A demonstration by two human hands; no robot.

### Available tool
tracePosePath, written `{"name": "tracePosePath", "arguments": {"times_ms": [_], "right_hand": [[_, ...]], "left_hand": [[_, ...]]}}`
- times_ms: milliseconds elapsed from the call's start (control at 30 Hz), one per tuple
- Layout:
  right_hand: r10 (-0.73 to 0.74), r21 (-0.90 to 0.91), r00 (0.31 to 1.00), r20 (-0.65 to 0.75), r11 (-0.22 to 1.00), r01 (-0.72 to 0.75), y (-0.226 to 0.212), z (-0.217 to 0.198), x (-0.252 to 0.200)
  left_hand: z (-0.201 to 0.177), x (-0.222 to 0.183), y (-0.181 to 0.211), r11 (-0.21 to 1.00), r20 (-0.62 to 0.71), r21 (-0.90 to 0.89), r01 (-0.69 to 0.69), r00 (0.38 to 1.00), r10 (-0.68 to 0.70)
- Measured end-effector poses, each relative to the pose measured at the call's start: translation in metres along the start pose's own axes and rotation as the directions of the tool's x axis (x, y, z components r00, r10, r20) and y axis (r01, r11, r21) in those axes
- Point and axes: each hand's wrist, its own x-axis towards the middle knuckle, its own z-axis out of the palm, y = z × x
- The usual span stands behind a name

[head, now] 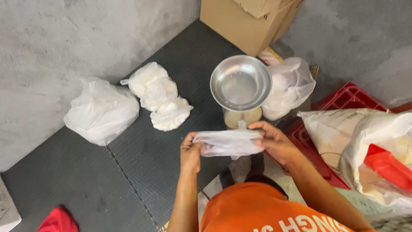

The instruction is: The recorder is using a scoop to measure white powder from a large bag into smaller containers on a scale for portioning.

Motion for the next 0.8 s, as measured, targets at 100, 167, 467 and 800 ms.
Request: {"name": "tracePosePath", "arguments": {"times_ms": [100, 167, 467, 800], "right_hand": [[0.064, -0.411, 0.998, -0.02, 0.909, -0.066, -0.014, 0.018, -0.002], [0.053, -0.513, 0.996, -0.065, 0.855, -0.079, 0.028, -0.029, 0.017], [-0.326, 0.153, 0.921, -0.212, 0.92, 0.361, 0.019, -0.038, 0.023], [-0.65, -0.946, 0.739, 0.178, 0.094, 0.31, -0.036, 0.069, 0.006]], "left_hand": [[0.031, -0.006, 0.042, 0.955, 0.025, -0.261, 0.142, 0.99, -0.141], [0.022, 0.0, 0.016, 0.954, 0.121, -0.226, 0.199, 0.977, -0.175], [0.056, -0.026, 0.039, 0.714, 0.247, 0.642, -0.281, 0.957, 0.154], [0.066, -0.015, 0.023, 0.965, -0.015, 0.143, -0.22, 0.975, 0.224]]}}
